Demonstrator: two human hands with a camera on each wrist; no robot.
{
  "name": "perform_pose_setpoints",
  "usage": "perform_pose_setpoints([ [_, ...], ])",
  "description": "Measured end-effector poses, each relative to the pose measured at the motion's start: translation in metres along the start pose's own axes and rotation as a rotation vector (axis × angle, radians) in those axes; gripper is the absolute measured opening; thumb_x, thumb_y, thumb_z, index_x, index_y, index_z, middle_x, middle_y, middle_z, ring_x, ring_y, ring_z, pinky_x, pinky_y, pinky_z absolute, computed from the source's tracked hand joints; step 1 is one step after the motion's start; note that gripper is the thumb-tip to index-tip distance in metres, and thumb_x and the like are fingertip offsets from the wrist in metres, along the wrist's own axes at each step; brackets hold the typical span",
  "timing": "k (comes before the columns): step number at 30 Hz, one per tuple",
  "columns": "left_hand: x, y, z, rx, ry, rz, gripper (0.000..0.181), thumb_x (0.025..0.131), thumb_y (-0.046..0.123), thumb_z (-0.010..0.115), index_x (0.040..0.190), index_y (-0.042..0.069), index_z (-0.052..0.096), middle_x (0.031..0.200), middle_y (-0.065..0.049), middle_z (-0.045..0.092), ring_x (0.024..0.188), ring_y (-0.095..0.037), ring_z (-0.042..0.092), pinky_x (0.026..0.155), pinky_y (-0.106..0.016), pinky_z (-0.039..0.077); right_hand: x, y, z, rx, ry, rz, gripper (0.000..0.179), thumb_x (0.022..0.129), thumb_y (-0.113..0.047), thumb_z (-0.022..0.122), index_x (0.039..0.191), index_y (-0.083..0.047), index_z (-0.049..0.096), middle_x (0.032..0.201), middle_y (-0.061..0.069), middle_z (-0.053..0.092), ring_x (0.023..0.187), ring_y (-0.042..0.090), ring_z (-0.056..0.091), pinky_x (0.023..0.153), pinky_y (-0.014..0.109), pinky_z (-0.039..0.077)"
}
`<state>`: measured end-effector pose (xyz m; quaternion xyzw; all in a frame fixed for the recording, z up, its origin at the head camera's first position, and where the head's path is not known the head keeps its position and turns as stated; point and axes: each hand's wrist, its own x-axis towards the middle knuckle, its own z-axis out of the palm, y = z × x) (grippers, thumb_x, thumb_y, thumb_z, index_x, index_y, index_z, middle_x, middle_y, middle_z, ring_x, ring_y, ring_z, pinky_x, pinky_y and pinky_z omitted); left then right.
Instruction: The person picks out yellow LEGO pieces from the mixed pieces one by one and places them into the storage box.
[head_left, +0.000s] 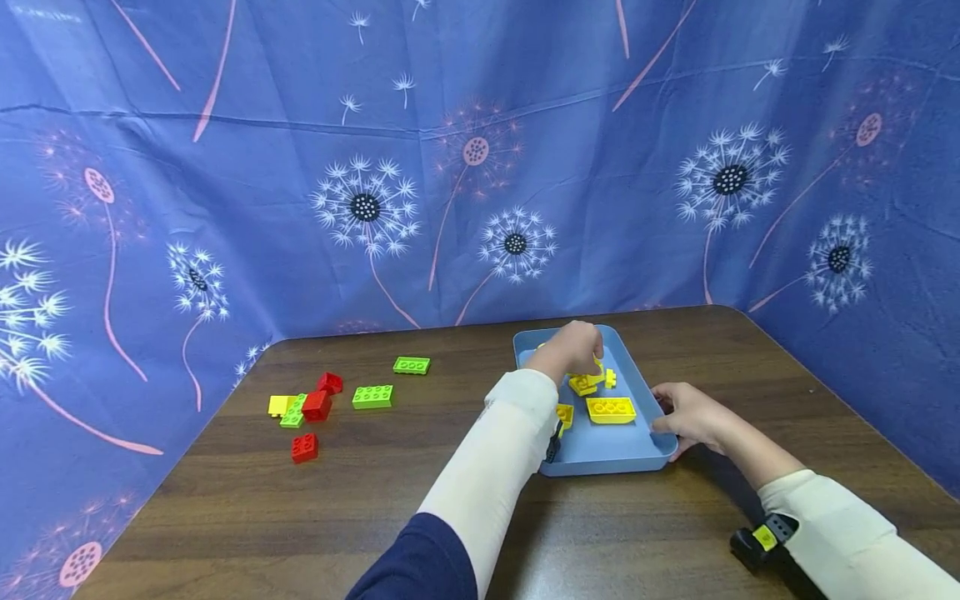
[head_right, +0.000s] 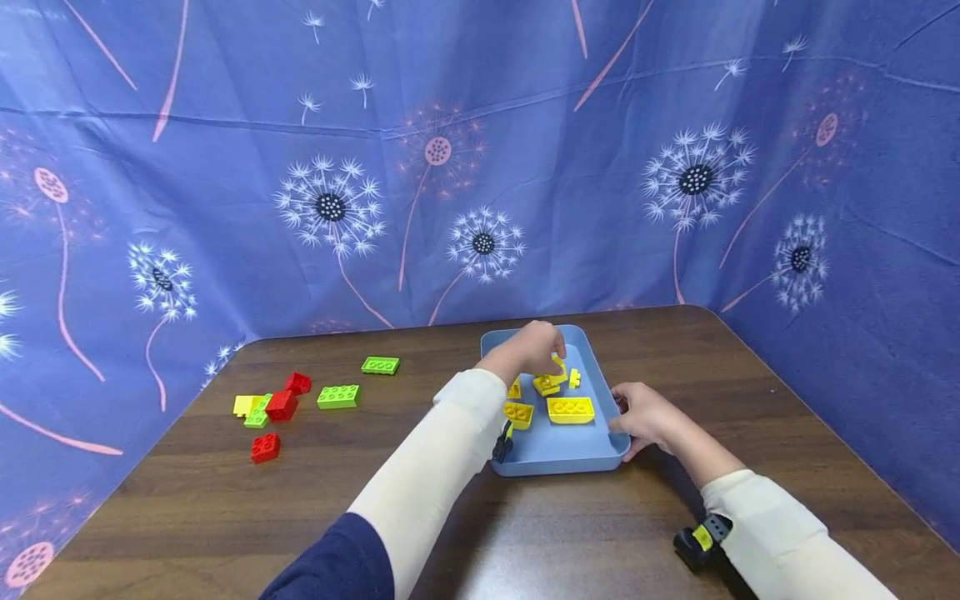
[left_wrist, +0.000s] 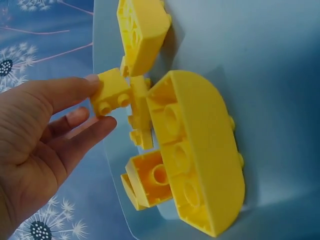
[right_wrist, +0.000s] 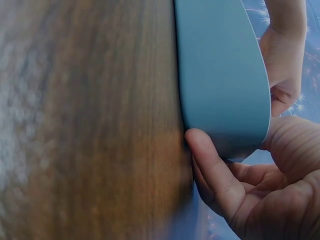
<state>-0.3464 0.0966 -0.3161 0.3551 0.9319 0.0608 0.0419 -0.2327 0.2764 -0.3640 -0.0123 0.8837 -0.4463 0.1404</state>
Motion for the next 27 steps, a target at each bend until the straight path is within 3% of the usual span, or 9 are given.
perform_pose_setpoints([
  [5,-0.002,-0.006,0.0,0.028,0.018,0.012,0.03,0.088,0.026,0.074,0.115,0.014,0.071,0.115,0.004,0.065,0.105,-0.01,0.057,0.085,-0.018,0.046,0.001,-0.001,0.0,0.018,-0.008,0.008,0.06,0.086,0.006,0.063,0.135,0.02,0.032,0.115,0.035,0.047,0.08,0.028,0.063,0.059,0.043,0.058],
  [15,-0.009,-0.008,-0.01,-0.002,0.049,0.035,0.03,0.086,0.026,0.076,0.112,0.013,0.072,0.11,0.005,0.065,0.103,-0.011,0.056,0.084,-0.019,0.046,0.002,0.0,-0.001,0.015,-0.01,0.024,0.063,0.085,0.005,0.065,0.136,0.02,0.03,0.117,0.036,0.046,0.081,0.029,0.063,0.06,0.042,0.058],
  [27,-0.018,-0.004,-0.015,-0.013,0.02,0.07,0.038,0.087,0.032,0.074,0.121,0.014,0.068,0.121,0.002,0.064,0.109,-0.01,0.054,0.089,-0.02,0.044,0.0,0.0,0.0,0.02,-0.01,0.007,0.062,0.085,0.005,0.065,0.134,0.021,0.031,0.115,0.036,0.046,0.077,0.028,0.064,0.059,0.042,0.058],
])
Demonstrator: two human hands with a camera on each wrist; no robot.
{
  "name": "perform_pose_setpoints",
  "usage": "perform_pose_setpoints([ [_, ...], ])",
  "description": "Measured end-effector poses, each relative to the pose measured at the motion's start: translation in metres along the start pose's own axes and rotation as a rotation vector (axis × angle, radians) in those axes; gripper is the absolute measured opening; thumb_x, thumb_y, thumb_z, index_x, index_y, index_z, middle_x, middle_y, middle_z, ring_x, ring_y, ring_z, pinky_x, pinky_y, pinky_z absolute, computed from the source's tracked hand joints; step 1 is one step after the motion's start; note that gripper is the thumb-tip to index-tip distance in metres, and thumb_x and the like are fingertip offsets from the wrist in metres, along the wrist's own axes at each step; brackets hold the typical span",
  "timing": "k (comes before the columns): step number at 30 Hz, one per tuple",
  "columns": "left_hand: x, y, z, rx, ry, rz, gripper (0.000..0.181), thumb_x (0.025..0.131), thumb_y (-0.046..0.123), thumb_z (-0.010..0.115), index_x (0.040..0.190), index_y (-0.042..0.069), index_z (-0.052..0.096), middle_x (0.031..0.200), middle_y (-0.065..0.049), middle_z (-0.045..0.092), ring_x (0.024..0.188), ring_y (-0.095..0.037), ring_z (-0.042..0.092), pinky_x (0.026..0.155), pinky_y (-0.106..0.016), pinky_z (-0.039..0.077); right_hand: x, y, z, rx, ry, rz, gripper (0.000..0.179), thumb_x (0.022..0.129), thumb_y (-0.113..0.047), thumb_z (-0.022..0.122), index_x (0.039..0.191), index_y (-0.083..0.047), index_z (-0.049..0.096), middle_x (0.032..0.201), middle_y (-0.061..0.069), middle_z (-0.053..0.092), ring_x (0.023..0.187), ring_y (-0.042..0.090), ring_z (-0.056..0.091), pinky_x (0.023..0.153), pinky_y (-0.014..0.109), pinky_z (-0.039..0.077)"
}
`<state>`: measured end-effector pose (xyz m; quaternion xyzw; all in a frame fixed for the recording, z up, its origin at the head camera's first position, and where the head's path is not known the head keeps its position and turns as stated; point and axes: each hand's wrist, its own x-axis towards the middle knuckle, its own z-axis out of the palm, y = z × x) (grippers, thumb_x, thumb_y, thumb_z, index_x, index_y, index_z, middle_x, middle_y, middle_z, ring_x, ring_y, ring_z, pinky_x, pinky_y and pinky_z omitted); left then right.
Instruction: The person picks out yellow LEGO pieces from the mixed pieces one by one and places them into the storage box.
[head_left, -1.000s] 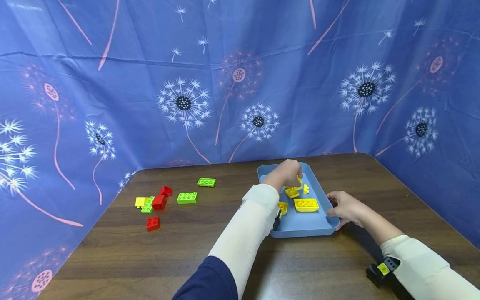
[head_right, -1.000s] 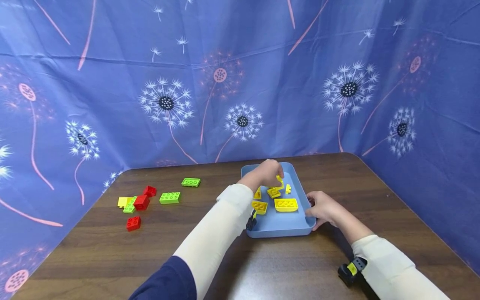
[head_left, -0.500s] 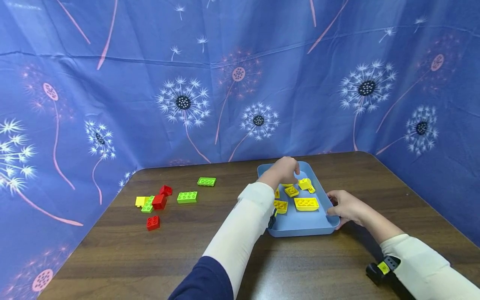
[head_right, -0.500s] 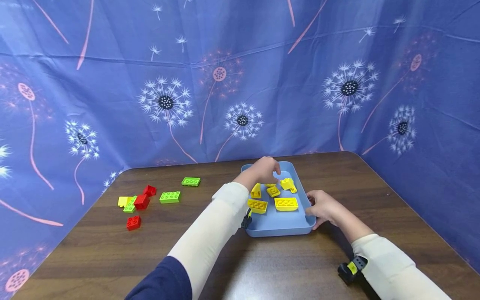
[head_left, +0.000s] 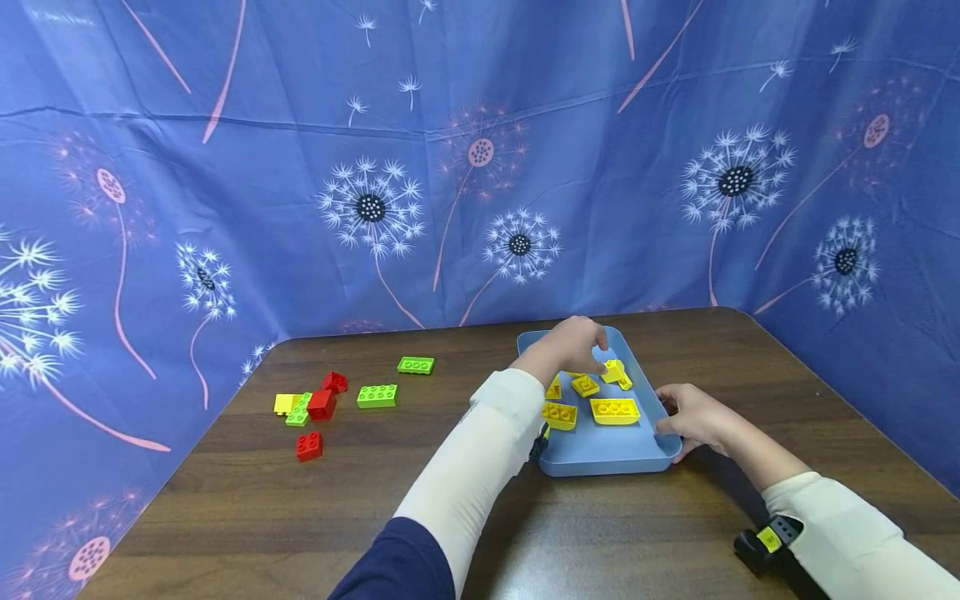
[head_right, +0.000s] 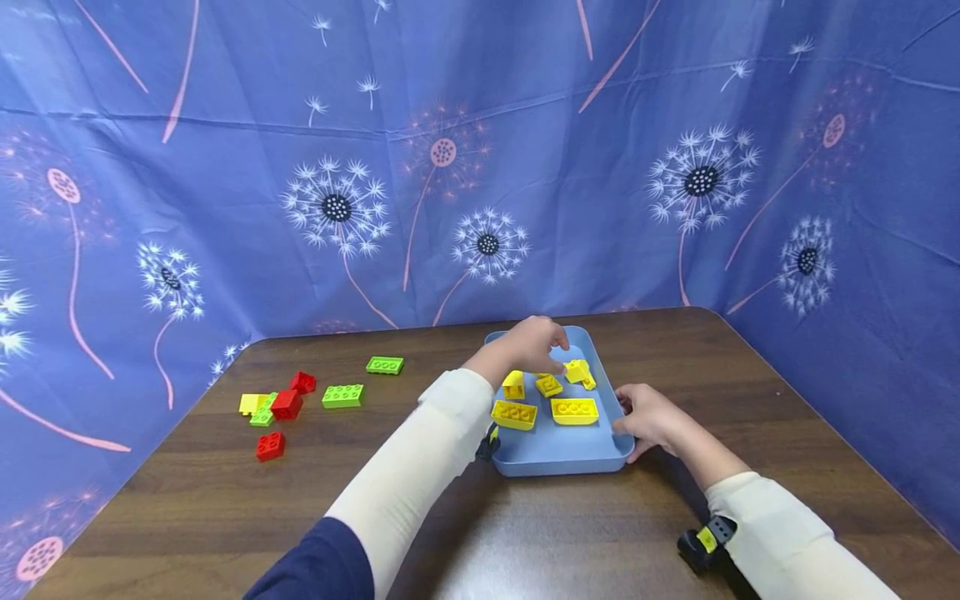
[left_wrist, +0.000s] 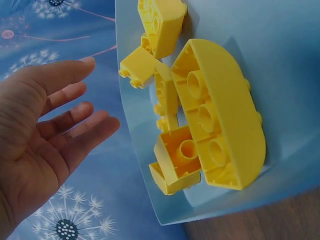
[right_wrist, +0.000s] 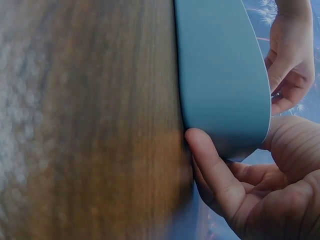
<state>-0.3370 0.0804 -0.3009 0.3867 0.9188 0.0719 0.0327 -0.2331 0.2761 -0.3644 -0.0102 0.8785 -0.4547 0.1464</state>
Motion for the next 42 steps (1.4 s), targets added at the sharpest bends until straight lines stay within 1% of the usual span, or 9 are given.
perform_pose_setpoints([
  [6,-0.007,0.0,-0.005,0.005,-0.006,0.037,0.043,0.086,0.034,0.075,0.122,0.013,0.067,0.121,0.001,0.065,0.105,-0.009,0.055,0.088,-0.021,0.045,0.001,-0.001,0.0,-0.001,-0.004,0.005,0.063,0.085,0.005,0.065,0.135,0.021,0.03,0.115,0.035,0.046,0.076,0.027,0.064,0.059,0.042,0.058],
  [13,-0.024,0.004,-0.016,0.039,-0.027,0.061,0.053,0.083,0.043,0.076,0.126,0.014,0.064,0.116,0.002,0.061,0.1,-0.009,0.052,0.085,-0.021,0.045,0.001,-0.001,-0.001,-0.012,-0.003,0.001,0.063,0.083,0.005,0.064,0.134,0.022,0.031,0.113,0.033,0.047,0.083,0.029,0.063,0.06,0.043,0.058],
  [17,-0.036,0.002,-0.021,0.056,-0.001,0.089,0.051,0.082,0.044,0.076,0.122,0.016,0.065,0.109,0.004,0.058,0.094,-0.009,0.052,0.081,-0.019,0.045,0.002,0.0,-0.002,-0.007,-0.003,0.007,0.063,0.084,0.004,0.064,0.135,0.021,0.031,0.113,0.032,0.048,0.084,0.029,0.063,0.06,0.043,0.058],
  [19,-0.042,-0.001,-0.022,0.048,0.019,0.098,0.049,0.082,0.045,0.076,0.12,0.017,0.066,0.108,0.004,0.056,0.091,-0.009,0.051,0.078,-0.019,0.045,0.001,0.0,-0.002,-0.004,-0.005,0.004,0.063,0.084,0.004,0.064,0.135,0.021,0.03,0.113,0.033,0.047,0.083,0.029,0.063,0.06,0.043,0.058],
  [24,-0.061,-0.01,-0.023,0.026,0.058,0.104,0.048,0.081,0.043,0.077,0.119,0.016,0.067,0.112,0.002,0.057,0.091,-0.01,0.052,0.079,-0.02,0.046,0.001,0.0,-0.001,-0.007,-0.001,0.009,0.062,0.085,0.005,0.064,0.134,0.021,0.03,0.116,0.036,0.045,0.077,0.027,0.065,0.06,0.043,0.058],
  [30,-0.08,-0.026,-0.017,0.016,0.077,0.07,0.044,0.081,0.038,0.078,0.117,0.014,0.069,0.113,-0.001,0.06,0.096,-0.013,0.053,0.082,-0.022,0.047,0.001,0.001,0.0,-0.003,-0.01,0.016,0.064,0.086,0.004,0.064,0.136,0.021,0.028,0.119,0.038,0.044,0.077,0.027,0.064,0.06,0.042,0.058],
  [34,-0.091,-0.037,-0.013,0.022,0.088,0.058,0.044,0.08,0.039,0.078,0.115,0.013,0.07,0.114,-0.003,0.062,0.099,-0.014,0.054,0.085,-0.024,0.047,0.002,0.001,0.0,0.012,-0.014,0.019,0.064,0.086,0.005,0.064,0.136,0.02,0.028,0.117,0.036,0.045,0.076,0.028,0.064,0.059,0.043,0.058],
  [40,-0.105,-0.054,-0.009,0.008,0.123,0.047,0.044,0.079,0.039,0.079,0.113,0.013,0.071,0.106,0.001,0.06,0.094,-0.013,0.054,0.081,-0.025,0.048,0.003,0.002,0.0,0.001,-0.006,0.006,0.063,0.085,0.005,0.063,0.135,0.021,0.029,0.114,0.036,0.046,0.075,0.027,0.064,0.059,0.042,0.058],
  [42,-0.109,-0.059,-0.009,0.012,0.129,0.054,0.044,0.079,0.039,0.079,0.113,0.012,0.071,0.105,0.0,0.061,0.094,-0.013,0.055,0.081,-0.026,0.049,0.002,0.001,0.0,-0.003,-0.005,0.006,0.063,0.085,0.004,0.063,0.135,0.021,0.029,0.115,0.036,0.046,0.074,0.027,0.064,0.059,0.042,0.058],
])
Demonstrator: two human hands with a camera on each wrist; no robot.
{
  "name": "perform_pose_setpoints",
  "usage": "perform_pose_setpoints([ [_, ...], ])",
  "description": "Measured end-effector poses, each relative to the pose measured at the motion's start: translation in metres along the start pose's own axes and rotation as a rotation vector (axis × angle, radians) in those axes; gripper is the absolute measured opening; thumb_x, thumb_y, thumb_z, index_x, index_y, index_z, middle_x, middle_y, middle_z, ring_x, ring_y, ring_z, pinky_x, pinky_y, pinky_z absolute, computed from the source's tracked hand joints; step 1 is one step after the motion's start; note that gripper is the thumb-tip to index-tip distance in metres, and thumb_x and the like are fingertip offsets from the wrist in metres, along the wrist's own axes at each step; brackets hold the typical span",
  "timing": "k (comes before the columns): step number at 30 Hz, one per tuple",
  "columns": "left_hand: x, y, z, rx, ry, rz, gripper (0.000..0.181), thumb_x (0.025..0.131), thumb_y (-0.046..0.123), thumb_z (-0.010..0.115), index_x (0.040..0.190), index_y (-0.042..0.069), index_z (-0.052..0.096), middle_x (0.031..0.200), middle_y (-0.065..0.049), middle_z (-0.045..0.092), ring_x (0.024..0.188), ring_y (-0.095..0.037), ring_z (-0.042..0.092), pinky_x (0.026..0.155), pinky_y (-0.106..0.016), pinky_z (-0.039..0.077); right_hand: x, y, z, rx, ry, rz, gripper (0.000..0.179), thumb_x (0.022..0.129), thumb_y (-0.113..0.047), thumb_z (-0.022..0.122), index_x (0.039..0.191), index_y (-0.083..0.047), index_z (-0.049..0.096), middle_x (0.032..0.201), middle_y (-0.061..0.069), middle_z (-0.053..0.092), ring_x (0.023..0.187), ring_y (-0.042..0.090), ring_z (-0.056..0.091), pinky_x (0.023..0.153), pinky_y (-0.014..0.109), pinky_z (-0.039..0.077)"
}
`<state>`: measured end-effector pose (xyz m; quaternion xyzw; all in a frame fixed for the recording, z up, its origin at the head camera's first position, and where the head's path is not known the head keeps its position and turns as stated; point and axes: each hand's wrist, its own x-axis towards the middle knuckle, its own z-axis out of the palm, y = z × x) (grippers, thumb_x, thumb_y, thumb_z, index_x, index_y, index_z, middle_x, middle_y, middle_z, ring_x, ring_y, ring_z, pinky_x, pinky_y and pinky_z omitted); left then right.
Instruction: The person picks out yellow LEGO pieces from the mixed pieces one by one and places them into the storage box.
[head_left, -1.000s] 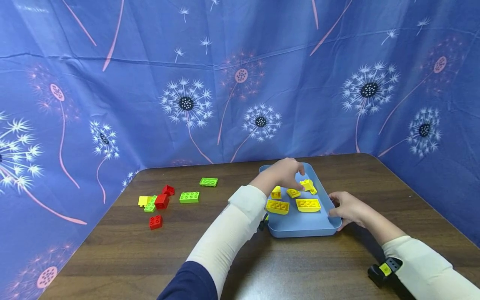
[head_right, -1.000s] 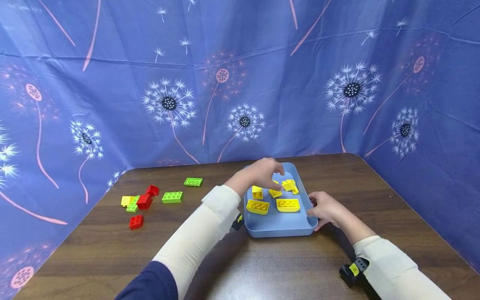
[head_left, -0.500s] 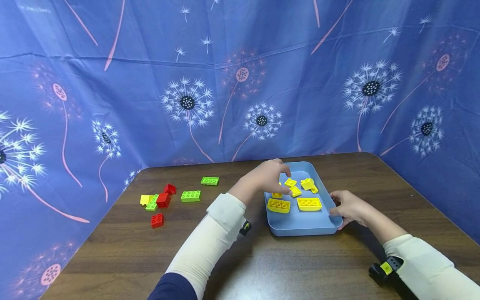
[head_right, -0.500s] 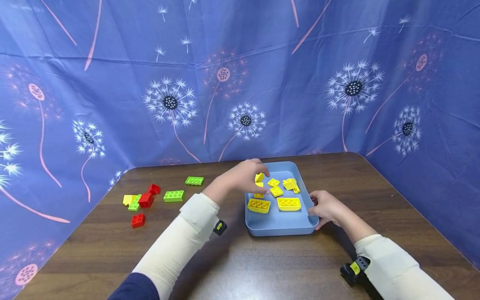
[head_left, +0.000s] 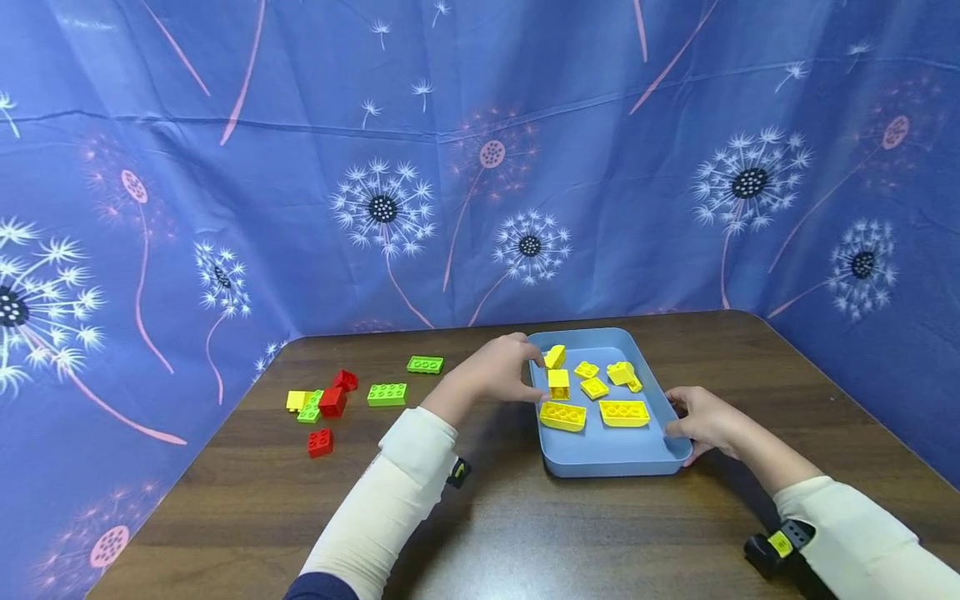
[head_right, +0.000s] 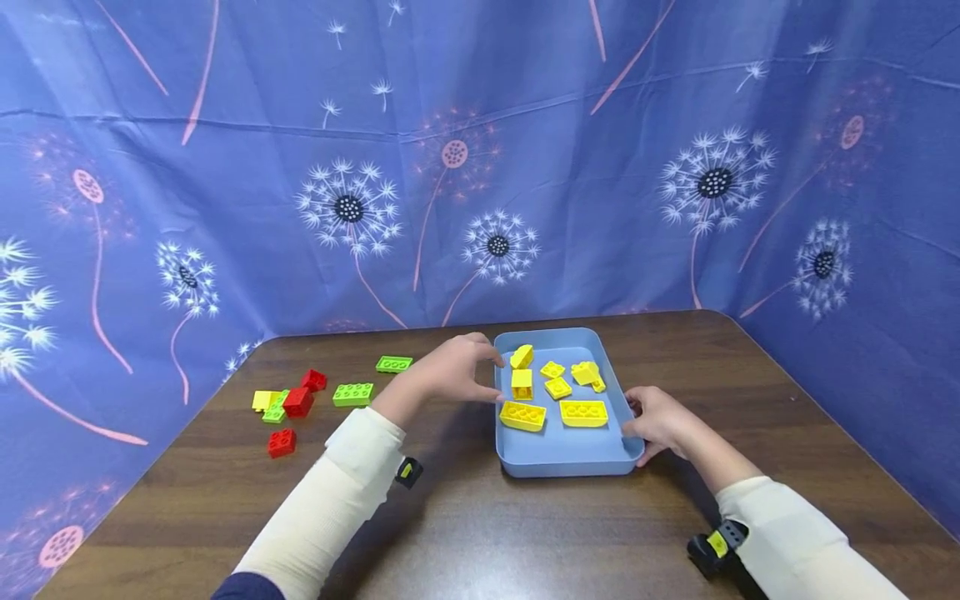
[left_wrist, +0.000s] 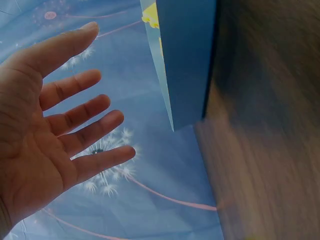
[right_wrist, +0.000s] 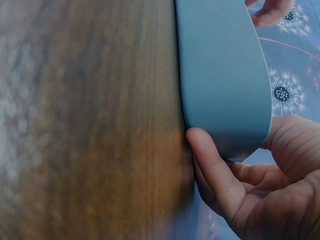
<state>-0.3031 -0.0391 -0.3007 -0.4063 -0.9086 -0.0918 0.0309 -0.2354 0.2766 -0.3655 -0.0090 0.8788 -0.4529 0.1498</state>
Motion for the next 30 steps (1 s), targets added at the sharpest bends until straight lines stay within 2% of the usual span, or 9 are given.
perform_pose_setpoints([
  [6,-0.009,-0.005,0.0,0.002,0.008,-0.009,0.044,0.079,0.038,0.08,0.114,0.012,0.07,0.108,-0.001,0.062,0.098,-0.014,0.056,0.086,-0.028,0.049,-0.001,0.0,-0.002,-0.001,0.003,-0.001,0.064,0.085,0.003,0.063,0.135,0.021,0.029,0.117,0.038,0.045,0.076,0.027,0.065,0.059,0.043,0.058],
  [15,-0.025,-0.015,0.002,-0.019,-0.016,-0.035,0.047,0.078,0.038,0.081,0.114,0.011,0.07,0.109,-0.003,0.062,0.1,-0.016,0.057,0.09,-0.029,0.048,0.0,0.0,-0.003,0.002,0.0,-0.003,0.064,0.085,0.004,0.063,0.136,0.021,0.028,0.115,0.036,0.046,0.074,0.026,0.065,0.059,0.042,0.058],
  [20,-0.035,-0.022,0.004,-0.046,0.0,-0.043,0.048,0.078,0.035,0.081,0.115,0.008,0.069,0.111,-0.007,0.062,0.102,-0.021,0.058,0.092,-0.033,0.048,0.001,0.0,-0.003,0.001,-0.004,0.003,0.063,0.086,0.004,0.063,0.135,0.021,0.029,0.115,0.036,0.046,0.075,0.026,0.064,0.06,0.042,0.058],
  [25,-0.046,-0.031,0.006,-0.032,0.026,-0.031,0.048,0.078,0.034,0.081,0.114,0.006,0.069,0.111,-0.009,0.062,0.102,-0.023,0.059,0.091,-0.036,0.049,0.001,0.001,-0.001,0.002,-0.004,0.009,0.062,0.085,0.004,0.063,0.135,0.021,0.03,0.114,0.035,0.047,0.074,0.026,0.065,0.06,0.042,0.058],
  [30,-0.059,-0.039,0.003,-0.077,0.029,-0.072,0.046,0.079,0.032,0.081,0.114,0.005,0.069,0.111,-0.012,0.062,0.103,-0.025,0.059,0.091,-0.038,0.048,0.0,0.0,0.0,-0.005,-0.001,0.002,0.062,0.085,0.004,0.063,0.134,0.021,0.03,0.114,0.035,0.047,0.073,0.026,0.064,0.059,0.042,0.058],
])
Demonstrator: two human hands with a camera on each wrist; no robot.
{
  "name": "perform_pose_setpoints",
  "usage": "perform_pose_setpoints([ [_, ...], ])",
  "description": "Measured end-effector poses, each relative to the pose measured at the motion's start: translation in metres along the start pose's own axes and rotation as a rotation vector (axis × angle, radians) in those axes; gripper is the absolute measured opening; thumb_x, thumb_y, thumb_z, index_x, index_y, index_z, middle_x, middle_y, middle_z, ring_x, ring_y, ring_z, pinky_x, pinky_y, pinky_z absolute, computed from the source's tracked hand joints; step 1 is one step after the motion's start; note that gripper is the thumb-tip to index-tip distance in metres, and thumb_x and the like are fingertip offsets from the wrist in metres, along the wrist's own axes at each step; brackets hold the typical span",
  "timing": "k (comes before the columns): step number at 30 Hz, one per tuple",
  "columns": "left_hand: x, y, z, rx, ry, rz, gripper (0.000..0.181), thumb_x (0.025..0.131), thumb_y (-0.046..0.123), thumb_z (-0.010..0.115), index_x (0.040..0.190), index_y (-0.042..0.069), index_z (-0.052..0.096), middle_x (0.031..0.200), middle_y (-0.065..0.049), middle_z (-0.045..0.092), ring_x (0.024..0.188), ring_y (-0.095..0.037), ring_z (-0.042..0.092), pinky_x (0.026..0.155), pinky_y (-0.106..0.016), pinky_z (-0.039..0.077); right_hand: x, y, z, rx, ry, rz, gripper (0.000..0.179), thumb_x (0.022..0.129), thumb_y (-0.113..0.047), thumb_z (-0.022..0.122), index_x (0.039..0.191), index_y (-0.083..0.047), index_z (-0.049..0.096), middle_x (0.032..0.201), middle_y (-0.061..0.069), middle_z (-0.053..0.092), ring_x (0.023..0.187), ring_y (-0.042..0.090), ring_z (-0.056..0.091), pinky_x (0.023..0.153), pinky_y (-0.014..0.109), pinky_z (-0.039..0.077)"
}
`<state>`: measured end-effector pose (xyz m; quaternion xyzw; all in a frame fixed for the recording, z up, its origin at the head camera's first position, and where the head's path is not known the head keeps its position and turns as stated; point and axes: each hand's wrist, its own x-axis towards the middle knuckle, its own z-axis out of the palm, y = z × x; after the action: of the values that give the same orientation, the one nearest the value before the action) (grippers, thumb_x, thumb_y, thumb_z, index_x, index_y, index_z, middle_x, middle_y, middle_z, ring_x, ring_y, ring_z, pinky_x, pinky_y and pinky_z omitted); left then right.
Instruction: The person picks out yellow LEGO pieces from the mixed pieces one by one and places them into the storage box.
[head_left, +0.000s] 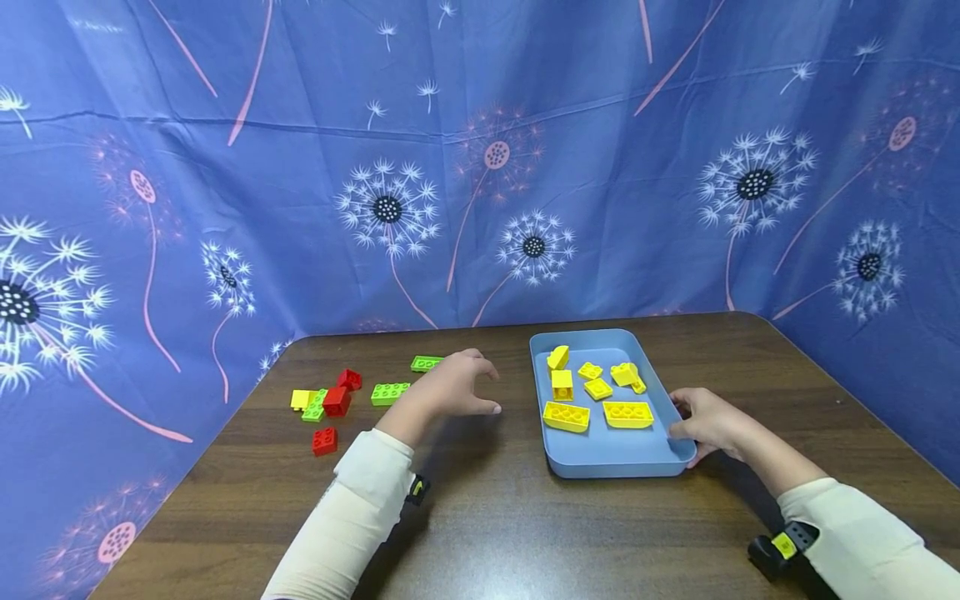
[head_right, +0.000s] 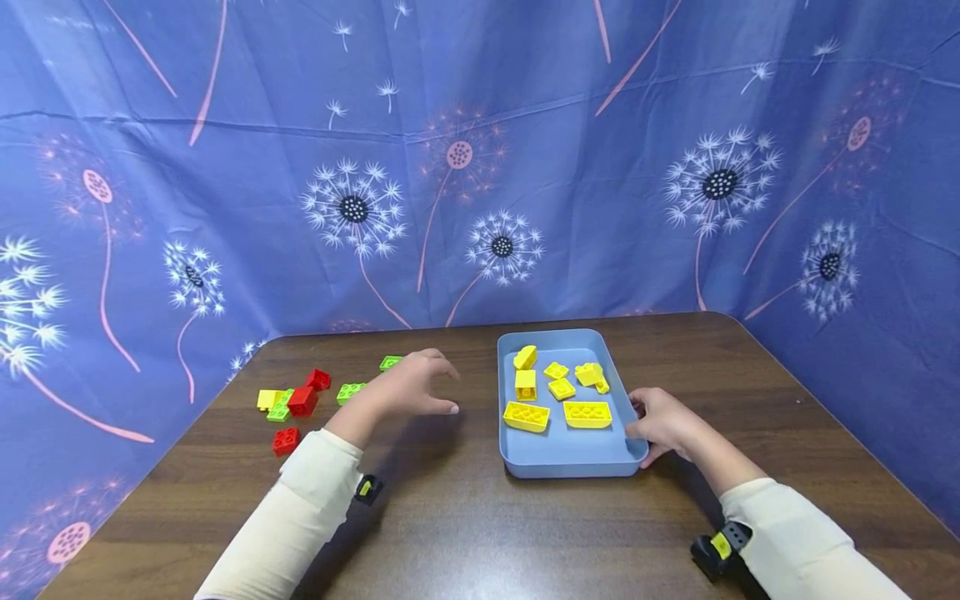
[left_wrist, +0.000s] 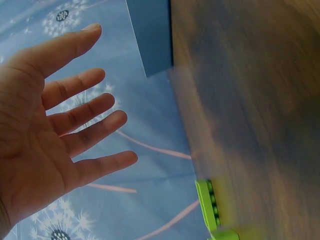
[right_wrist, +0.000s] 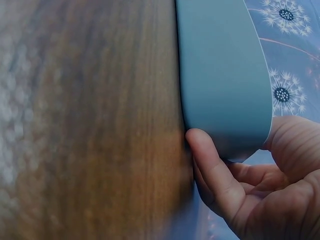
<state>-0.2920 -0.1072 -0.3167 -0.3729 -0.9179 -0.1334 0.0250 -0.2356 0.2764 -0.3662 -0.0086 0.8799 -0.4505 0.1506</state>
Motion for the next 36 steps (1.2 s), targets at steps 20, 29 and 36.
perform_pose_setpoints([
  [20,-0.041,-0.049,-0.013,0.066,0.059,-0.124,0.033,0.081,0.027,0.078,0.106,0.005,0.071,0.109,-0.012,0.063,0.101,-0.029,0.062,0.089,-0.042,0.05,0.0,-0.002,0.001,-0.023,-0.001,-0.002,0.063,0.087,0.004,0.062,0.136,0.022,0.027,0.121,0.041,0.042,0.078,0.026,0.064,0.059,0.042,0.058],
  [29,-0.065,-0.079,-0.022,0.102,0.134,-0.16,0.032,0.079,0.025,0.079,0.099,0.001,0.071,0.1,-0.012,0.065,0.095,-0.03,0.062,0.084,-0.044,0.05,0.002,-0.002,0.0,-0.019,-0.01,0.014,0.064,0.087,0.004,0.062,0.136,0.022,0.026,0.119,0.04,0.044,0.078,0.027,0.065,0.06,0.042,0.058],
  [36,-0.081,-0.098,-0.03,0.075,0.112,-0.293,0.031,0.085,0.024,0.075,0.104,0.0,0.07,0.106,-0.017,0.064,0.101,-0.035,0.061,0.088,-0.049,0.049,0.002,-0.001,0.0,-0.006,-0.014,0.011,0.062,0.087,0.004,0.062,0.136,0.022,0.027,0.117,0.038,0.045,0.078,0.027,0.065,0.06,0.043,0.058],
])
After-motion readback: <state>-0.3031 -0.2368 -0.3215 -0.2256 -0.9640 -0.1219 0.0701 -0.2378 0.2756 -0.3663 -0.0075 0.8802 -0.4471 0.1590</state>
